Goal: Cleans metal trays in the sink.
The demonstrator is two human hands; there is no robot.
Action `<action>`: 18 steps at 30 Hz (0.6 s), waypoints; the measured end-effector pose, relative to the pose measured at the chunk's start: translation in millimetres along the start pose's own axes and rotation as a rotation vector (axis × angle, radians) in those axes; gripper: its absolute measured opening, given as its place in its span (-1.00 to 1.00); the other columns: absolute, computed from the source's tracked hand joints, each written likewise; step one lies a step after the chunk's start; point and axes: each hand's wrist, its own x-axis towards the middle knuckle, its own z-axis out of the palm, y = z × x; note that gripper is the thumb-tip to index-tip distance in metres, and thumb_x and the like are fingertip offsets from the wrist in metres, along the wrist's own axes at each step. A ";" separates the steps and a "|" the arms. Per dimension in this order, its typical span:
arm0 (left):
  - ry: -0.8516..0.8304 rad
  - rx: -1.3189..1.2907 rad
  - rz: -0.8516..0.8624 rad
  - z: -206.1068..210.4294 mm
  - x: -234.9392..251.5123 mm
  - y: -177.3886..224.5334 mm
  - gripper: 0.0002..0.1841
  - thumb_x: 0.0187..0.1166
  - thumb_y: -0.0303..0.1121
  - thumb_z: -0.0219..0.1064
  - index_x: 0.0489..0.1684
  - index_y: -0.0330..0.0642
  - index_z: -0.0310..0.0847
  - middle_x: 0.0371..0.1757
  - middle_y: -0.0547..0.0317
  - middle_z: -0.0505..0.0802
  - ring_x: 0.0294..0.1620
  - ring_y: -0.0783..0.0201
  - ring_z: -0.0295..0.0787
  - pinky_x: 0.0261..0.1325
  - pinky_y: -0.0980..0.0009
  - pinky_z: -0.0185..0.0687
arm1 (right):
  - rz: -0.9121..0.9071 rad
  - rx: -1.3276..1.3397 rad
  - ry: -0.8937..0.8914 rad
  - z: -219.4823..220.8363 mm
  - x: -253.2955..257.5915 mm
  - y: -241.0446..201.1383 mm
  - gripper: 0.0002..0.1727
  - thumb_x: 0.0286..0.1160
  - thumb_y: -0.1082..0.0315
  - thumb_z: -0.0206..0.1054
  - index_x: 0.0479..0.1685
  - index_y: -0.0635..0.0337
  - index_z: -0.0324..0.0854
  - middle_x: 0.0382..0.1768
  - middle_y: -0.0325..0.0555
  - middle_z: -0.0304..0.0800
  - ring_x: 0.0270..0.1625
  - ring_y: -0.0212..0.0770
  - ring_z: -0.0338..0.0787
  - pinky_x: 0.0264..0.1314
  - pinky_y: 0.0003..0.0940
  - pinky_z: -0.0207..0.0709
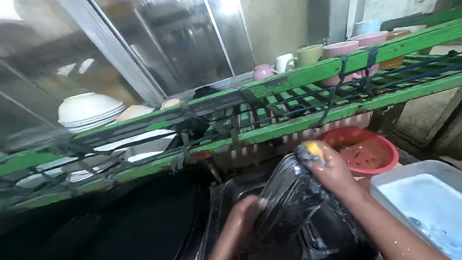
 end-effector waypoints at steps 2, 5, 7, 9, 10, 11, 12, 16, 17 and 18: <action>0.261 -0.014 0.085 23.7 -2.1 31.4 -0.61 0.78 -0.18 0.09 -0.20 -0.28 0.77 -0.33 0.17 0.80 -0.25 0.42 0.72 -0.03 0.35 0.68 | -0.227 -0.160 -0.135 11.4 -6.6 -25.1 -0.52 0.36 0.19 0.40 0.33 0.05 0.72 0.15 -0.05 0.85 0.25 -0.04 0.81 0.30 0.17 0.65; 0.531 0.055 0.230 36.0 -2.4 44.3 -0.60 0.71 -0.21 0.15 -0.41 -0.30 0.76 -0.50 0.17 0.76 -0.40 0.46 0.70 -0.17 0.45 0.66 | -0.301 -0.124 -0.058 16.0 -6.8 -0.9 -0.50 0.31 0.11 0.40 0.29 0.01 0.75 0.14 -0.11 0.86 0.25 -0.08 0.80 0.30 0.13 0.64; 0.550 -0.032 0.213 32.6 -6.6 44.1 -0.63 0.68 -0.21 0.18 -0.52 -0.22 0.72 -0.55 0.32 0.70 -0.46 0.57 0.62 -0.26 0.55 0.61 | 0.015 0.166 -0.004 6.6 -2.8 25.2 -0.53 0.41 0.35 0.46 0.35 0.22 0.65 0.17 -0.06 0.82 0.21 -0.21 0.79 0.32 -0.09 0.66; 0.534 -0.246 0.177 33.7 -7.7 39.5 -0.66 0.68 -0.25 0.15 -0.48 -0.18 0.73 -0.52 0.44 0.72 -0.42 0.67 0.66 -0.22 0.62 0.66 | 0.353 0.479 0.083 0.6 -0.1 34.2 -0.52 0.60 0.19 0.31 0.48 0.03 0.46 0.05 -0.32 0.79 -0.01 -0.51 0.78 0.06 -0.43 0.72; 0.475 -0.353 0.156 35.2 -9.6 34.7 -0.66 0.69 -0.24 0.11 -0.39 -0.21 0.74 -0.44 0.44 0.76 -0.34 0.66 0.71 -0.13 0.60 0.70 | 0.424 0.560 0.102 -1.3 -0.9 35.2 -0.46 0.64 0.12 0.28 0.58 -0.03 0.37 0.07 -0.36 0.77 -0.02 -0.55 0.76 0.05 -0.47 0.71; 0.355 -0.457 0.122 34.3 -13.6 29.3 -0.65 0.69 -0.22 0.10 -0.24 -0.27 0.75 -0.34 0.40 0.80 -0.23 0.64 0.73 -0.01 0.56 0.71 | 0.438 0.593 0.109 -2.2 -1.1 34.9 -0.43 0.64 0.12 0.28 0.62 -0.04 0.33 0.09 -0.36 0.76 0.00 -0.57 0.75 0.07 -0.49 0.70; 0.186 -0.566 0.065 30.1 -18.9 24.0 -0.70 0.67 -0.24 0.12 -0.13 -0.25 0.72 -0.26 0.41 0.82 -0.16 0.63 0.74 0.05 0.54 0.70 | 0.419 0.595 0.113 -1.5 -0.4 32.5 -0.48 0.64 0.19 0.30 0.56 0.00 0.38 0.04 -0.35 0.78 -0.05 -0.56 0.76 0.03 -0.50 0.70; -0.547 -0.624 -0.125 8.5 -20.7 18.3 -0.58 0.38 -0.55 0.26 0.27 -0.18 0.58 -0.05 0.38 0.88 -0.08 0.51 0.81 0.04 0.45 0.78 | 0.179 0.404 -0.105 7.0 -5.1 -5.3 -0.55 0.29 0.52 0.49 0.25 0.16 0.66 -0.06 -0.24 0.87 -0.09 -0.41 0.83 0.00 -0.37 0.78; -0.537 -0.635 -0.187 14.1 -22.0 23.6 -0.55 0.41 -0.57 0.29 0.34 -0.21 0.53 -0.04 0.35 0.88 -0.06 0.48 0.83 0.06 0.42 0.79 | 0.080 0.335 -0.189 12.9 -9.4 -16.5 -0.48 0.21 0.48 0.54 0.27 0.10 0.68 -0.02 -0.27 0.88 -0.04 -0.44 0.84 0.06 -0.37 0.78; -0.435 -0.671 -0.245 22.5 -25.8 31.3 -0.56 0.44 -0.57 0.32 0.34 -0.22 0.51 -0.07 0.34 0.89 -0.08 0.49 0.84 0.05 0.45 0.80 | -0.012 0.291 -0.253 20.2 -13.1 -22.8 -0.41 0.17 0.40 0.54 0.36 0.01 0.66 0.04 -0.30 0.88 0.01 -0.47 0.85 0.11 -0.37 0.79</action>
